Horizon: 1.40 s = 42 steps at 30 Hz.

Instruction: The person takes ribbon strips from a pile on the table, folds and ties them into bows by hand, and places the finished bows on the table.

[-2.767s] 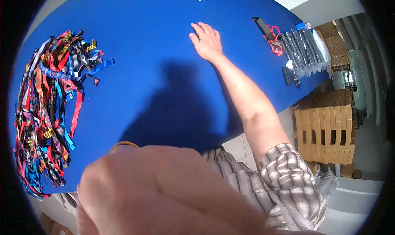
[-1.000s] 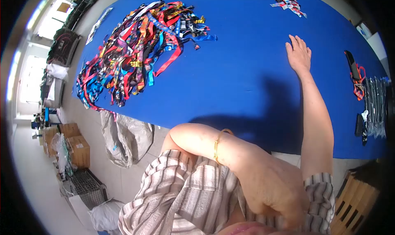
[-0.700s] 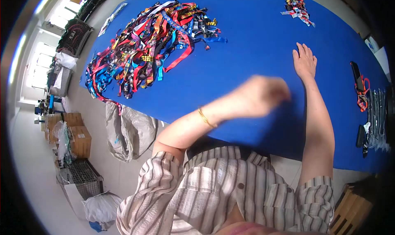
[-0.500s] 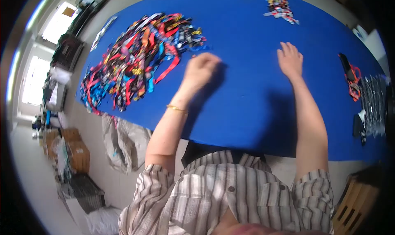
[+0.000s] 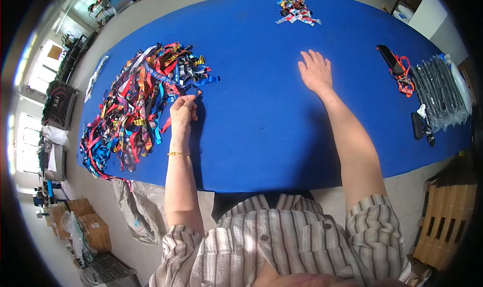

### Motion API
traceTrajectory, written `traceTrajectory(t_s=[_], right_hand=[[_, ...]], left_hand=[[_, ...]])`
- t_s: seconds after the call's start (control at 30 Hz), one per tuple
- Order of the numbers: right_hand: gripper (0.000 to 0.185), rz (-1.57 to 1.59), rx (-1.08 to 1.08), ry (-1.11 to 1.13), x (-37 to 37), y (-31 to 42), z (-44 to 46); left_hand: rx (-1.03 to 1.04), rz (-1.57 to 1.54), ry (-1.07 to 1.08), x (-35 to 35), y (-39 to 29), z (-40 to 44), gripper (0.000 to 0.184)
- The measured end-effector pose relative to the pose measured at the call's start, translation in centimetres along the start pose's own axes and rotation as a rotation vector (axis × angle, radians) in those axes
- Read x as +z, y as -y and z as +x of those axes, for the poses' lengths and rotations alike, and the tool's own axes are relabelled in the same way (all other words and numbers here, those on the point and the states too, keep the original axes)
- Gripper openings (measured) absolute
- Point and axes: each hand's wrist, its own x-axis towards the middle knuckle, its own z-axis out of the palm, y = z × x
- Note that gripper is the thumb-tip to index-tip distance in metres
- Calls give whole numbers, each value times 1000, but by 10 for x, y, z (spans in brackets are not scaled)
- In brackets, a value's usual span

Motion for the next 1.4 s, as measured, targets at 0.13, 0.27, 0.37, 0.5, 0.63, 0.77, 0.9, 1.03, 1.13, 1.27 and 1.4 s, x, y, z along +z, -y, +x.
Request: traceTrajectory(t_s=[0.13,0.27,0.37,0.5,0.63,0.77,0.9,1.03,1.13,1.27,1.4], right_hand=[[53,-9,-5,-5,-2,1,-1],[54,-25,-7,-5,-4,3,1],[53,-51,-12,-9,-2,4,2],[53,-63,-16,-17,0,3,3],[52,-68,-20,-7,-2,4,3],[52,-62,-13,22,-5,6,2],[52,-77,-27,29,-4,4,3],[52,-81,-41,-6,3,3,3],[51,-90,-72,-34,6,0,6],[49,-112,-70,-87,8,-4,6],[52,-54,-28,-35,4,0,3]], left_hand=[[6,3,-5,6,5,6,14],[-2,23,-63,14,2,6,13],[-5,39,-81,16,-2,5,12],[-26,15,-96,14,-2,8,14],[-9,9,-154,10,-2,11,16],[35,-14,-187,0,-6,17,14],[69,-62,-217,-9,-11,25,15],[88,-64,-239,-26,-17,35,17],[123,-125,-261,-36,-17,44,19],[57,-99,-296,-43,-24,57,15],[86,-165,-315,-51,-15,72,15]])
